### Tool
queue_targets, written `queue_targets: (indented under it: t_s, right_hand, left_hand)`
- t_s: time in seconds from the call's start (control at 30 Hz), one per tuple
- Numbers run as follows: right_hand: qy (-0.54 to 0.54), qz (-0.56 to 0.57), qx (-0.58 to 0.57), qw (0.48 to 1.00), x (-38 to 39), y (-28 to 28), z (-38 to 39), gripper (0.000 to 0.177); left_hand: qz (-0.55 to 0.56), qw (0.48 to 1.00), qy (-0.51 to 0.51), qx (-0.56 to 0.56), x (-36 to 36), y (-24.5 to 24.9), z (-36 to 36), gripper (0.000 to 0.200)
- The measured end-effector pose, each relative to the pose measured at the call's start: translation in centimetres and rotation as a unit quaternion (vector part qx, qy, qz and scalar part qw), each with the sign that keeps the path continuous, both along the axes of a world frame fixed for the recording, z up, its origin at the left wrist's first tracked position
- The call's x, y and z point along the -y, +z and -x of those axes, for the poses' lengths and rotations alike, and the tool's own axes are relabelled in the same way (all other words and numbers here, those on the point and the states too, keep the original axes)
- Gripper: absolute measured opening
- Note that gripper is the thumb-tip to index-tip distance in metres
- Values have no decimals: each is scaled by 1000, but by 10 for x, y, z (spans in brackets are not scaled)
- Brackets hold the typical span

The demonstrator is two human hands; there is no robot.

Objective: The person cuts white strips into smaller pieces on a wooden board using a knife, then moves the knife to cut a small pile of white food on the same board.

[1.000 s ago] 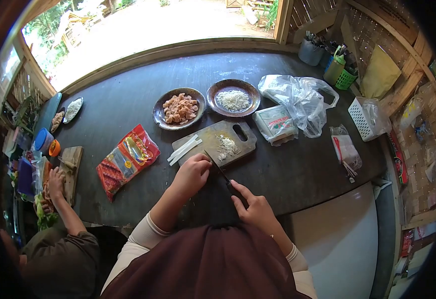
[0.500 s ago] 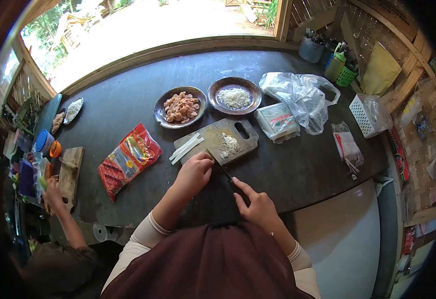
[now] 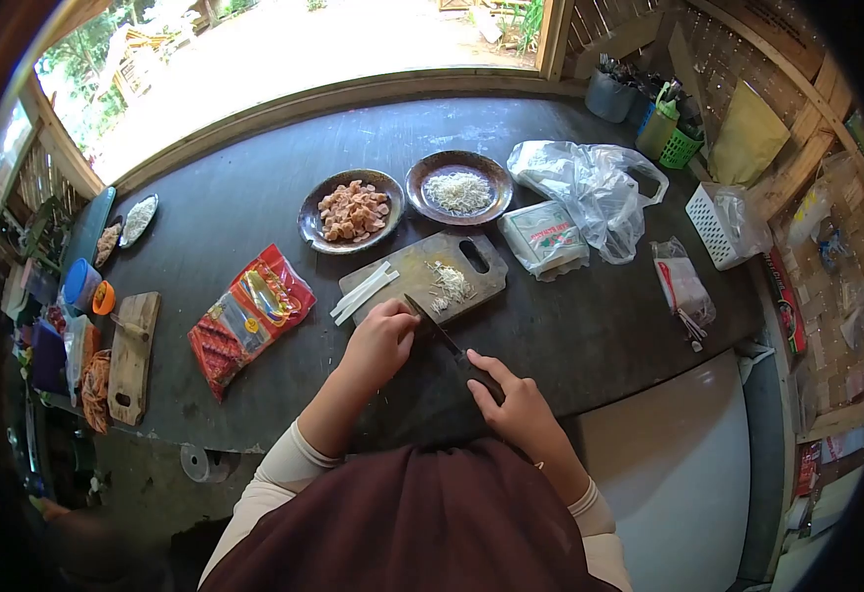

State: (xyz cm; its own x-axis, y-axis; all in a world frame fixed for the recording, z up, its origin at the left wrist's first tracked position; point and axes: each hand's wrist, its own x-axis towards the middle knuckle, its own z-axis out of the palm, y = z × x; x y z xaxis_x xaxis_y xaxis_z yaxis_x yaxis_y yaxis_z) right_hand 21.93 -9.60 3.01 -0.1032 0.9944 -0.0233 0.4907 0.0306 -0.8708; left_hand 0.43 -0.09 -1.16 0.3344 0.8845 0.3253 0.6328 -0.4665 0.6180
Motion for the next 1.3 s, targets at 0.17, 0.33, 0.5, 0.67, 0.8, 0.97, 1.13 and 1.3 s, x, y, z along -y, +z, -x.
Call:
queue_targets:
  t_s: [0.17, 0.33, 0.5, 0.67, 0.8, 0.97, 1.13, 1.3]
  right_hand:
    - [-11, -33, 18, 999, -4, -9, 7, 40]
    - [-14, -40, 29, 999, 0, -10, 4, 40]
    - [-6, -73, 50, 996, 3, -20, 2, 40]
    - [-5, -80, 81, 993, 3, -20, 3, 40]
    - [-7, -58, 105, 993, -2, -19, 7, 41]
    - [-8, -24, 72, 997, -13, -10, 14, 42]
    - [-5, -40, 50, 998, -5, -12, 5, 42]
    - [-9, 4, -43, 999, -2, -8, 2, 42]
  left_hand:
    - [-6, 1000, -4, -7, 0, 1, 1, 13]
    - [-7, 1000, -9, -8, 0, 2, 1, 14]
    - [-5, 1000, -7, -6, 0, 3, 1, 14]
    - [-5, 1000, -5, -11, 0, 2, 0, 14]
    - [-4, 1000, 1, -17, 2, 7, -1, 15]
    - [-9, 1000, 0, -8, 1, 1, -1, 14]
    - [-10, 1000, 2, -3, 1, 3, 0, 14]
    - [-2, 1000, 2, 2, 1, 2, 0, 14]
